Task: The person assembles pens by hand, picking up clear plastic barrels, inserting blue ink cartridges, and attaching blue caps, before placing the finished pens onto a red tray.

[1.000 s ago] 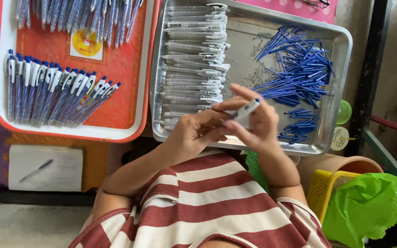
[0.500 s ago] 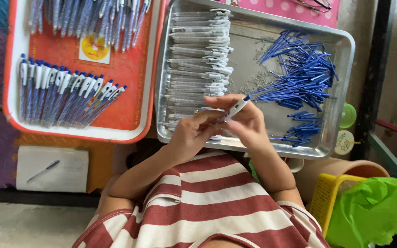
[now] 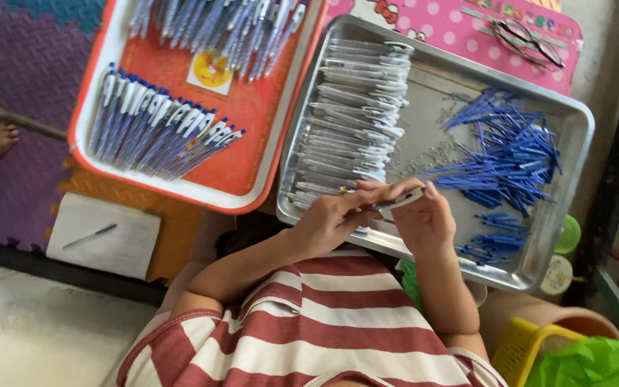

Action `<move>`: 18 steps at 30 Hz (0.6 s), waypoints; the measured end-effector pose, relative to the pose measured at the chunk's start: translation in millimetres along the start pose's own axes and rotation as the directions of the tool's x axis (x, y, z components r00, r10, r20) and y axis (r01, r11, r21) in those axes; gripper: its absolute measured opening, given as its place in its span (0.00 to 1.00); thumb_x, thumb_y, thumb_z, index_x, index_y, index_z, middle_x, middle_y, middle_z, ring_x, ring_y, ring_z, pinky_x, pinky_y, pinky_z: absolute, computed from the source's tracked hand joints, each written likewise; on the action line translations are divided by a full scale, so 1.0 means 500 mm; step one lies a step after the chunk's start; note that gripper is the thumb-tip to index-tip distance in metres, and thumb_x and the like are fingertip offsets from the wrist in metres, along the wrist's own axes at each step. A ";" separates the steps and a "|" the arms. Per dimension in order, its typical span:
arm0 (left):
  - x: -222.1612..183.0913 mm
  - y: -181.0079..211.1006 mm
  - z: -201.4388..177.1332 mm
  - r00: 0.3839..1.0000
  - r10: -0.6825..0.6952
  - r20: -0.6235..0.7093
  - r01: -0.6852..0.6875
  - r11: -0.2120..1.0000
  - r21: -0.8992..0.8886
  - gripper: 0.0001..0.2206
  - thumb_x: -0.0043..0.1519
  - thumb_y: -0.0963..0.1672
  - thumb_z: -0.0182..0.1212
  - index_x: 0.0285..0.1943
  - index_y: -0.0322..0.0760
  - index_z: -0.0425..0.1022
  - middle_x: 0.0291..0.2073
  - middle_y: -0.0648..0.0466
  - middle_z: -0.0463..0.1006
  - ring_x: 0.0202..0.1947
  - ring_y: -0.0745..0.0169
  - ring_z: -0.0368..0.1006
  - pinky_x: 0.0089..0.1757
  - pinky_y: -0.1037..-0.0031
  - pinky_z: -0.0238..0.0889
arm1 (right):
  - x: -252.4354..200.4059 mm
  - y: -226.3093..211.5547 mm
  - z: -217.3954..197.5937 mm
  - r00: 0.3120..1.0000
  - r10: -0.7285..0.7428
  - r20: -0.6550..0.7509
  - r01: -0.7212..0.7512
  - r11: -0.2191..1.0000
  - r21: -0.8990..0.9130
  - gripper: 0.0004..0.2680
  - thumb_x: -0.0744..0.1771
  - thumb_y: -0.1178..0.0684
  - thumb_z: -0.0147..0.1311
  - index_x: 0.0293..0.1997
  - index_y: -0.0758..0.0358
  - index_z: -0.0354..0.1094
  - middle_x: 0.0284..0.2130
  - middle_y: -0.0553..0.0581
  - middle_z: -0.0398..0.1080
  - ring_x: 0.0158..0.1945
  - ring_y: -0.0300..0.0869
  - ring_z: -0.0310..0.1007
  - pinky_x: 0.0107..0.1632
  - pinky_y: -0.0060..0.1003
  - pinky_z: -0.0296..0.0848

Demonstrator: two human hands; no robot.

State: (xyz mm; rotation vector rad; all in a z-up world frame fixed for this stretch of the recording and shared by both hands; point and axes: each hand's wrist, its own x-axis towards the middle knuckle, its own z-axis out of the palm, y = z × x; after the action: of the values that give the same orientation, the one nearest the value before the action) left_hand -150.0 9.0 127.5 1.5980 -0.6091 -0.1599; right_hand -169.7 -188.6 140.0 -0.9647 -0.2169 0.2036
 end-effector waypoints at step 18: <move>-0.029 -0.052 0.019 0.965 -0.191 0.178 0.214 0.970 -0.117 0.17 0.71 0.45 0.58 0.70 0.44 0.70 0.46 0.58 0.86 0.36 0.66 0.87 0.44 0.77 0.80 | -0.025 0.024 0.069 0.963 -0.099 -0.249 -0.024 0.894 -0.447 0.06 0.73 0.61 0.50 0.55 0.61 0.62 0.53 0.67 0.76 0.62 0.53 0.78 0.68 0.43 0.77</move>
State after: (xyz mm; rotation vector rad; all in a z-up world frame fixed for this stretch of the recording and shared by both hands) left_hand -159.0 7.4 97.4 1.5221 -0.5488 -0.4821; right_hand -191.8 -158.0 148.1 -1.4343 -0.0311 -0.0186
